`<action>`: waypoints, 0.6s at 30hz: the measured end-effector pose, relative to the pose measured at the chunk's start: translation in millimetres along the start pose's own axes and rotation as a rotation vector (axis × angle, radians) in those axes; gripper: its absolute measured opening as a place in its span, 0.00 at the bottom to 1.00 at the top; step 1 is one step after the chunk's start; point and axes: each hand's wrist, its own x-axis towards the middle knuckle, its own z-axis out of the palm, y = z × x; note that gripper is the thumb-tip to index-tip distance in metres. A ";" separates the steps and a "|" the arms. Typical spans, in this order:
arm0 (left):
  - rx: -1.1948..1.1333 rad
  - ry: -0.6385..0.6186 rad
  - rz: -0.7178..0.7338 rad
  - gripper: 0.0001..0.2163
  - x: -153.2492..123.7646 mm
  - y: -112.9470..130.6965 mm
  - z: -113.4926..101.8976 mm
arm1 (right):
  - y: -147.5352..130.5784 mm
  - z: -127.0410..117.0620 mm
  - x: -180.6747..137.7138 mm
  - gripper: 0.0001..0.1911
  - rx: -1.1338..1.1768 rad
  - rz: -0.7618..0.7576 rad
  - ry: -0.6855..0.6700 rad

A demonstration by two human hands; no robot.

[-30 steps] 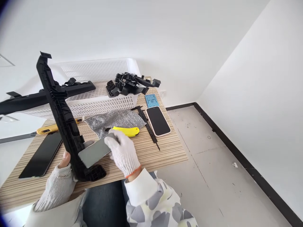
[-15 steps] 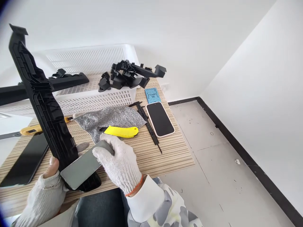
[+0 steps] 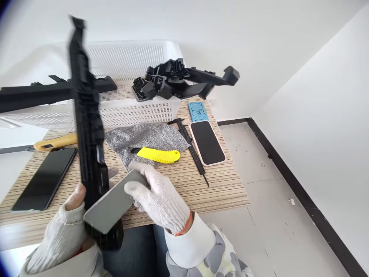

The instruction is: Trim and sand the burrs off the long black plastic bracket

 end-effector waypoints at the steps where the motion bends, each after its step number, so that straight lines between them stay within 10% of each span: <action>1: 0.057 -0.015 0.030 0.32 -5.9 0.2 0.4 | 1.1 -0.7 -1.2 0.26 -0.004 0.021 -0.087; 4: 0.230 -0.130 0.194 0.29 -15.5 0.9 2.9 | 5.9 -0.5 -2.5 0.26 0.030 0.035 -0.152; 13: 0.473 -0.223 0.372 0.29 -7.1 5.5 -1.3 | 11.5 12.1 6.6 0.24 -0.027 -0.063 0.312; 18: 0.433 -0.255 0.337 0.27 -9.3 7.5 -2.4 | 5.1 1.1 -1.6 0.26 0.021 -0.022 0.125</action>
